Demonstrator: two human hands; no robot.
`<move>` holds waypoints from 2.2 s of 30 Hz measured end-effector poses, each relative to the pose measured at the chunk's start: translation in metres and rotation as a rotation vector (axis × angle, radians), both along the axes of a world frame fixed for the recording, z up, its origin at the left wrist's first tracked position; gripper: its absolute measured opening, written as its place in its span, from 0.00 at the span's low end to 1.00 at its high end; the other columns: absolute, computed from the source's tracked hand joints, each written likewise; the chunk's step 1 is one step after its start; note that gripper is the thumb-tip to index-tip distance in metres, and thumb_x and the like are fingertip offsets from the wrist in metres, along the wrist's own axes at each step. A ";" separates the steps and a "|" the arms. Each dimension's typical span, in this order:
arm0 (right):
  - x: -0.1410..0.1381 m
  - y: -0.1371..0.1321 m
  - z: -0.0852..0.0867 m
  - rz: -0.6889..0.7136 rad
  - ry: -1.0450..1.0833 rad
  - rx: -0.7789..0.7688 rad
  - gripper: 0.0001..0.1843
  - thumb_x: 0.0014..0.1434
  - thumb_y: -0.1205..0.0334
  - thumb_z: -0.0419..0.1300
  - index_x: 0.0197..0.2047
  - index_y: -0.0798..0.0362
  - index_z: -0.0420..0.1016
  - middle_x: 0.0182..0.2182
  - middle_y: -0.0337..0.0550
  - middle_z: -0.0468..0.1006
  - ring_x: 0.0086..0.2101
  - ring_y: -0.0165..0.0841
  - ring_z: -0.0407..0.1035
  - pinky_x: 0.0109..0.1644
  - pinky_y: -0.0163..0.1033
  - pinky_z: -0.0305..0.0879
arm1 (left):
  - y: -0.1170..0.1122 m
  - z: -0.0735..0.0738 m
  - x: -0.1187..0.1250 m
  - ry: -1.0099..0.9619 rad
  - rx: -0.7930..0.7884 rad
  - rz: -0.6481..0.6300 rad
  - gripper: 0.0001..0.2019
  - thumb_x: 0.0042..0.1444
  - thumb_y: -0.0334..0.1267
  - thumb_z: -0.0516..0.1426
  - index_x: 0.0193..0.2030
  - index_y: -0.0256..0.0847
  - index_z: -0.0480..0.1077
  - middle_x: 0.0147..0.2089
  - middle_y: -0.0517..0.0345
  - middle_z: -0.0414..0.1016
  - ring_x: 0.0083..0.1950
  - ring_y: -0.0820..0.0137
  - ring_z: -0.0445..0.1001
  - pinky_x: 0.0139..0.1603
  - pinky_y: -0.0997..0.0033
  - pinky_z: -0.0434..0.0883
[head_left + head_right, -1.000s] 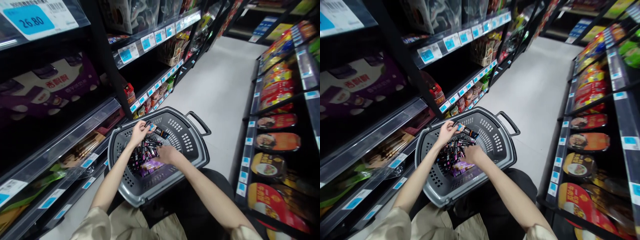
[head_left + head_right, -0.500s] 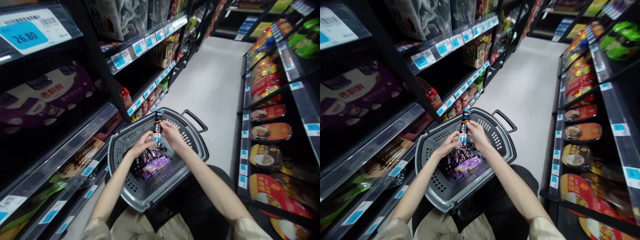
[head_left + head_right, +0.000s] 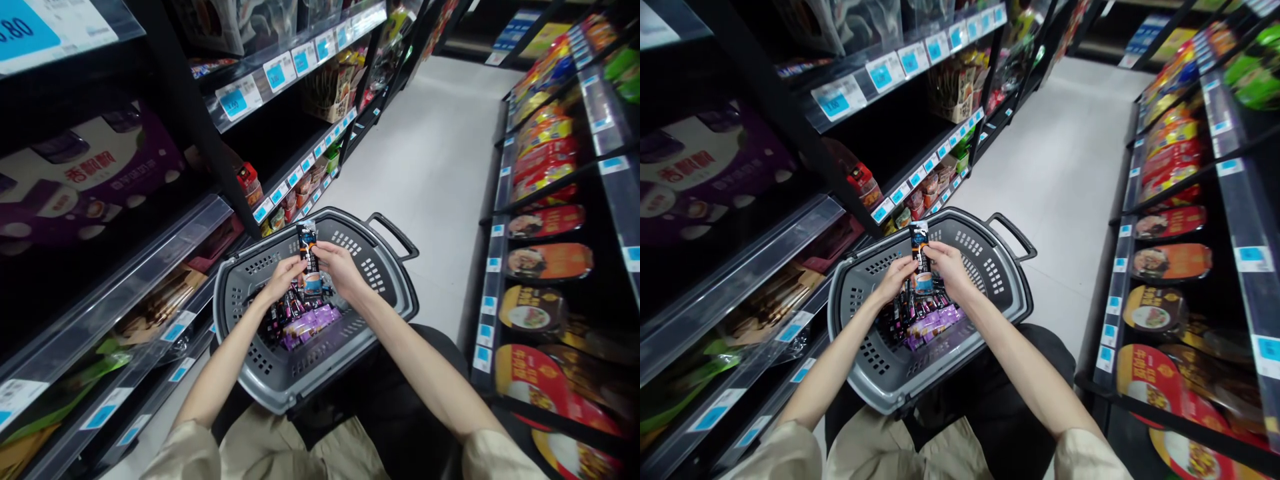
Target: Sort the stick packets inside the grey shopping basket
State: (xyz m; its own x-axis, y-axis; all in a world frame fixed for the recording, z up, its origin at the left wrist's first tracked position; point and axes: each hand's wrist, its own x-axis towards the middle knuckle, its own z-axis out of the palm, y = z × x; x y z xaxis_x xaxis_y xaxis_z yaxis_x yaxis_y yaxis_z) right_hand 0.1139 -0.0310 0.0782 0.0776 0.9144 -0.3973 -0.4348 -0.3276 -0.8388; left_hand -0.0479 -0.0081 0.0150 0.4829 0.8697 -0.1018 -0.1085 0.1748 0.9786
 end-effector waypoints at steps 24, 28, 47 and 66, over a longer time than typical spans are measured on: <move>-0.002 -0.004 0.001 -0.070 -0.008 -0.001 0.22 0.37 0.55 0.79 0.35 0.51 0.80 0.32 0.38 0.80 0.31 0.30 0.66 0.34 0.37 0.56 | -0.007 -0.004 -0.001 -0.042 -0.002 0.145 0.23 0.55 0.58 0.67 0.31 0.39 0.67 0.27 0.65 0.61 0.29 0.76 0.58 0.31 0.74 0.55; -0.002 -0.006 0.002 -0.034 0.065 -0.034 0.22 0.37 0.58 0.80 0.35 0.51 0.80 0.32 0.38 0.80 0.31 0.30 0.66 0.33 0.37 0.56 | -0.008 0.006 -0.003 -0.056 -0.024 0.153 0.25 0.51 0.56 0.69 0.27 0.39 0.64 0.25 0.66 0.59 0.28 0.76 0.56 0.31 0.74 0.54; -0.019 -0.002 0.011 -0.127 0.096 -0.038 0.29 0.32 0.75 0.72 0.40 0.51 0.74 0.36 0.36 0.76 0.32 0.29 0.69 0.32 0.35 0.58 | -0.017 0.019 0.003 -0.244 -0.120 0.279 0.21 0.43 0.53 0.71 0.36 0.39 0.77 0.33 0.59 0.77 0.34 0.70 0.72 0.39 0.71 0.68; -0.023 0.001 -0.001 0.012 0.006 -0.014 0.21 0.43 0.59 0.74 0.41 0.50 0.77 0.36 0.40 0.82 0.35 0.32 0.71 0.36 0.38 0.60 | -0.008 0.015 -0.001 -0.155 -0.111 0.323 0.17 0.43 0.48 0.69 0.33 0.39 0.74 0.31 0.60 0.76 0.34 0.69 0.73 0.37 0.71 0.67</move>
State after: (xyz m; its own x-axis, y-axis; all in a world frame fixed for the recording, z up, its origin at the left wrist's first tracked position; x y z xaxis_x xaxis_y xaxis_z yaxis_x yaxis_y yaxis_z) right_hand 0.0905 -0.0304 0.0768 0.0647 0.9097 -0.4101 -0.4357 -0.3440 -0.8318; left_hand -0.0493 -0.0159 0.0297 0.2025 0.9676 -0.1507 -0.3212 0.2110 0.9232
